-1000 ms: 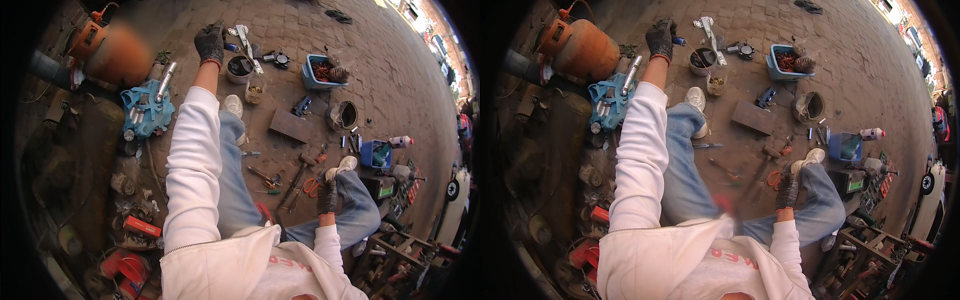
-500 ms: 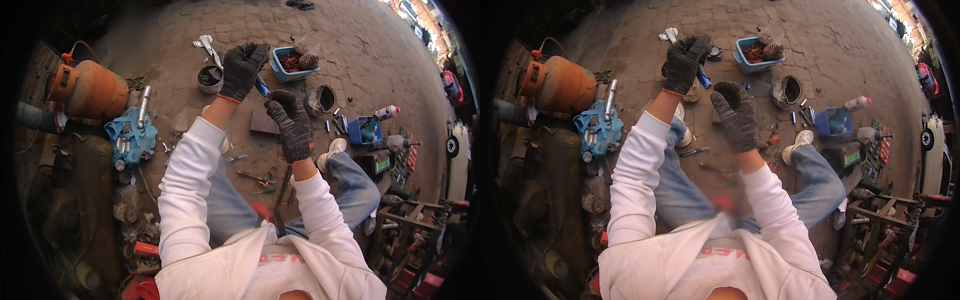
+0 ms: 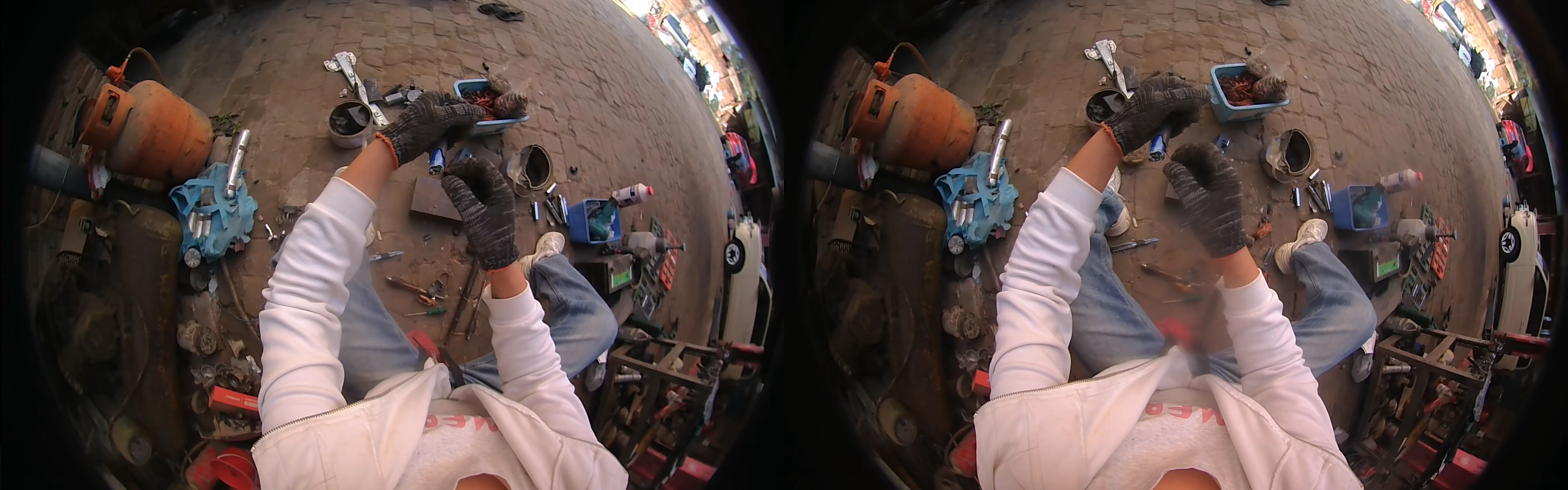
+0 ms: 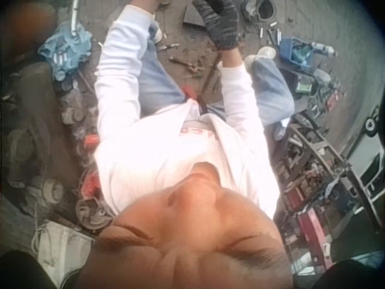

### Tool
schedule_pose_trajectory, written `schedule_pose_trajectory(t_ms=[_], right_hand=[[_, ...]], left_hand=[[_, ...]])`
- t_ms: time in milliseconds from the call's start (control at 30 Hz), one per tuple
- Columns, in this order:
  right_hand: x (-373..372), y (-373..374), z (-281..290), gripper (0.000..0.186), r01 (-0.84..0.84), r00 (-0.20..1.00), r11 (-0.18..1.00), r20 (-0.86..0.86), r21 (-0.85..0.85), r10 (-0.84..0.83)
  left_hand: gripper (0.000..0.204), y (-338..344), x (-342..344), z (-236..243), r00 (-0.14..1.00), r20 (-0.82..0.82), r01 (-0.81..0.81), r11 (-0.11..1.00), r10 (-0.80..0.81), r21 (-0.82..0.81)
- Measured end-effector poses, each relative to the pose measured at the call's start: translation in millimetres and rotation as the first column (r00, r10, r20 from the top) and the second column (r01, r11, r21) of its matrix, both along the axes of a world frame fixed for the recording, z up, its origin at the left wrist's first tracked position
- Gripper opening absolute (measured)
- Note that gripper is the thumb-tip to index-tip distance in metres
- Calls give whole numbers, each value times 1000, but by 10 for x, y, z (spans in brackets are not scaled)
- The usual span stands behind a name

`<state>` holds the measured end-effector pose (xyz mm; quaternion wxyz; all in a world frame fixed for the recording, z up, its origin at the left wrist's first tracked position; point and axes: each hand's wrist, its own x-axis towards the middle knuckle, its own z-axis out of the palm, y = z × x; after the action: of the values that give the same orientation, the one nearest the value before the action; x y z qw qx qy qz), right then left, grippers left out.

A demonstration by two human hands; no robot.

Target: The person sits on the ground and uses a screwdriver to manipulate small mechanical components, including a blue cylindrical part and a metal rod. They repeatedly insert, twist, and remove the rod from the cylinder, handling the parts with gloved hands.

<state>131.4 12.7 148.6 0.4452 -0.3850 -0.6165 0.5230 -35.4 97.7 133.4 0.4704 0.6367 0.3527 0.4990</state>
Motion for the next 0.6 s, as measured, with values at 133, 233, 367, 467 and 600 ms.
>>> schedule_pose_trajectory(t_ms=[133,233,367,467,600], right_hand=[[-10,44,6,12,58,998,990,-16,-131,-61],[-24,82,10,12,59,998,992,-13,-115,-61],[-31,84,7,14,123,991,982,-40,-142,-130],[-8,79,2,14,96,974,946,-168,-311,-154],[50,107,0,11,-163,887,852,-453,-497,-95]], left_hand=[[15,48,-54,-89,955,-291,11,976,55,220],[23,56,-57,-81,899,-392,-36,925,196,379],[18,47,-11,-4,916,-354,-117,969,191,219],[33,44,28,33,986,-60,-167,944,156,-285],[33,77,91,12,966,-171,-225,957,194,-183]])
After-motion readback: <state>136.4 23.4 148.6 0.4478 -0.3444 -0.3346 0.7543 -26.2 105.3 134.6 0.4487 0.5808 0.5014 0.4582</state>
